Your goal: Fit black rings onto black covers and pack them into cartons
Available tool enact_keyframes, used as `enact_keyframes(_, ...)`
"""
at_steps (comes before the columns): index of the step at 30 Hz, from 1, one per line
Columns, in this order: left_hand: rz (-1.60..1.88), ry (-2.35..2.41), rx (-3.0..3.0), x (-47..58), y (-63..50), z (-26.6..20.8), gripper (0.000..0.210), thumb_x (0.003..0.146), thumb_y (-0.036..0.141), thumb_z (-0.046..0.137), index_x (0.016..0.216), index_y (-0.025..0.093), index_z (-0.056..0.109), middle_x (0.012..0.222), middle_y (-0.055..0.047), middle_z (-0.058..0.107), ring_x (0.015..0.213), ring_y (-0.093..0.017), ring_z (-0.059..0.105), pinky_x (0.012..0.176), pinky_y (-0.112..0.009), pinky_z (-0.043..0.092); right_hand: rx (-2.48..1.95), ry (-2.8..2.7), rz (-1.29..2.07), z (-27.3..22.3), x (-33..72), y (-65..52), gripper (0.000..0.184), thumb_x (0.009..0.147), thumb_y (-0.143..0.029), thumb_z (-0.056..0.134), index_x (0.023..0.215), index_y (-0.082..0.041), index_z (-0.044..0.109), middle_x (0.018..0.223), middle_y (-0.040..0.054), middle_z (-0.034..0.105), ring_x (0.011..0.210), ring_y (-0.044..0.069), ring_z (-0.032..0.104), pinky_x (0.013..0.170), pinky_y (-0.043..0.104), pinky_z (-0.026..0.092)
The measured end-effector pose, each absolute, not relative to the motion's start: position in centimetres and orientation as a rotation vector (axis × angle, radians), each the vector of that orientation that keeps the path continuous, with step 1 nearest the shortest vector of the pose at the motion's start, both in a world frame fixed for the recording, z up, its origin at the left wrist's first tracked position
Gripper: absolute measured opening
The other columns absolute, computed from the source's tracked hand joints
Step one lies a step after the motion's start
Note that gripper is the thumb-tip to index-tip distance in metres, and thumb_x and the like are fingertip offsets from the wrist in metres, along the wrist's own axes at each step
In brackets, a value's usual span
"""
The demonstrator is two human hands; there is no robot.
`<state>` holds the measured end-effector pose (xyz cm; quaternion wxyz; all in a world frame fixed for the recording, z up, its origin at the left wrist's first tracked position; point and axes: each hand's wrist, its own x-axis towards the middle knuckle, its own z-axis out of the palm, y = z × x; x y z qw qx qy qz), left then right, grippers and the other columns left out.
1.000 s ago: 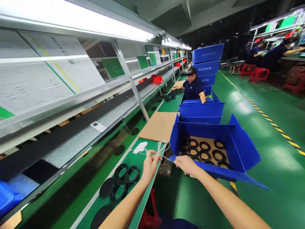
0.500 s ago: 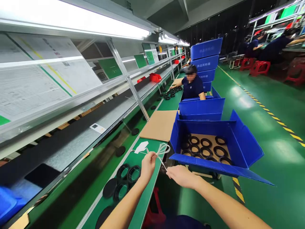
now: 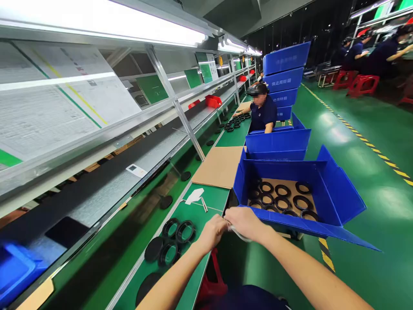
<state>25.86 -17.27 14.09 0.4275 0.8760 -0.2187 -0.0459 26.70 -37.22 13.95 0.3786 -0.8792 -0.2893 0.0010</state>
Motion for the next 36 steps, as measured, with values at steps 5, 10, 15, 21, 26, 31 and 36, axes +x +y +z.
enact_keyframes(5, -0.053, -0.223, 1.799, 25.2, -18.4, 14.7, 0.034, 0.088, 0.044, 0.06, 0.114, 0.022, 0.061, 0.078, -0.002, 0.066, 0.068, -0.015, 0.057, 0.065, -0.026, 0.045, -2.112, -0.68, 0.197, 13.3, 28.1, -37.7, 0.032, 0.096, -0.024, 0.037, 0.071, -0.018, 0.057, 0.072, 0.0007, 0.062, 0.07, 0.014, 0.056, 0.067, 0.025, 0.04)
enact_keyframes(10, -0.056, -0.297, 2.152, 26.0, -18.4, 14.3, 0.015, 0.087, 0.029, 0.055, 0.082, 0.02, 0.065, 0.076, -0.004, 0.065, 0.076, -0.019, 0.057, 0.074, -0.031, 0.045, -2.23, -0.795, 0.135, 12.9, 25.9, -36.6, 0.03, 0.097, -0.028, 0.039, 0.078, -0.018, 0.06, 0.077, 0.0039, 0.064, 0.07, 0.017, 0.056, 0.067, 0.027, 0.039)
enact_keyframes(15, -0.405, -0.519, 1.968, 24.6, -18.7, 14.6, 0.009, 0.08, 0.027, 0.068, 0.085, 0.02, 0.064, 0.081, -0.004, 0.068, 0.079, -0.018, 0.059, 0.076, -0.03, 0.045, -2.151, -0.678, 0.26, 14.7, 28.8, -38.3, 0.026, 0.091, -0.027, 0.048, 0.072, -0.017, 0.062, 0.073, 0.0042, 0.063, 0.072, 0.017, 0.055, 0.067, 0.027, 0.039)
enact_keyframes(21, -0.203, -0.022, 1.58, 25.1, -19.4, 14.5, 0.046, 0.076, 0.048, 0.073, 0.109, 0.017, 0.064, 0.077, -0.003, 0.066, 0.061, -0.012, 0.051, 0.061, -0.025, 0.041, -1.999, -0.605, 0.37, 13.1, 26.1, -38.4, 0.037, 0.098, -0.03, 0.035, 0.078, -0.017, 0.063, 0.067, 0.0008, 0.06, 0.062, 0.013, 0.054, 0.059, 0.024, 0.04)
enact_keyframes(26, -0.084, -0.39, 2.266, 25.2, -19.3, 13.5, 0.015, 0.086, 0.022, 0.053, 0.08, 0.02, 0.067, 0.081, -0.007, 0.067, 0.081, -0.021, 0.056, 0.08, -0.035, 0.045, -2.355, -0.824, -0.004, 14.6, 24.9, -37.6, 0.029, 0.096, -0.025, 0.04, 0.08, -0.017, 0.063, 0.082, 0.0084, 0.065, 0.075, 0.019, 0.058, 0.068, 0.029, 0.04)
enact_keyframes(31, -0.382, -0.71, 2.09, 23.9, -19.6, 13.9, 0.008, 0.085, 0.022, 0.061, 0.09, 0.022, 0.067, 0.085, -0.006, 0.069, 0.085, -0.02, 0.06, 0.082, -0.034, 0.045, -2.157, -0.835, 0.318, 15.1, 28.3, -39.8, 0.026, 0.088, -0.028, 0.053, 0.067, -0.017, 0.064, 0.067, 0.0021, 0.059, 0.065, 0.015, 0.053, 0.061, 0.025, 0.036)
enact_keyframes(36, -0.305, -0.082, 1.461, 23.9, -20.7, 14.7, 0.041, 0.077, 0.039, 0.076, 0.109, 0.019, 0.061, 0.074, 0.0, 0.065, 0.066, -0.012, 0.056, 0.066, -0.024, 0.043, -1.644, -0.387, 0.586, 12.1, 27.0, -39.7, 0.04, 0.093, -0.048, 0.047, 0.084, -0.017, 0.07, 0.061, -0.0024, 0.052, 0.049, 0.009, 0.04, 0.048, 0.022, 0.033)
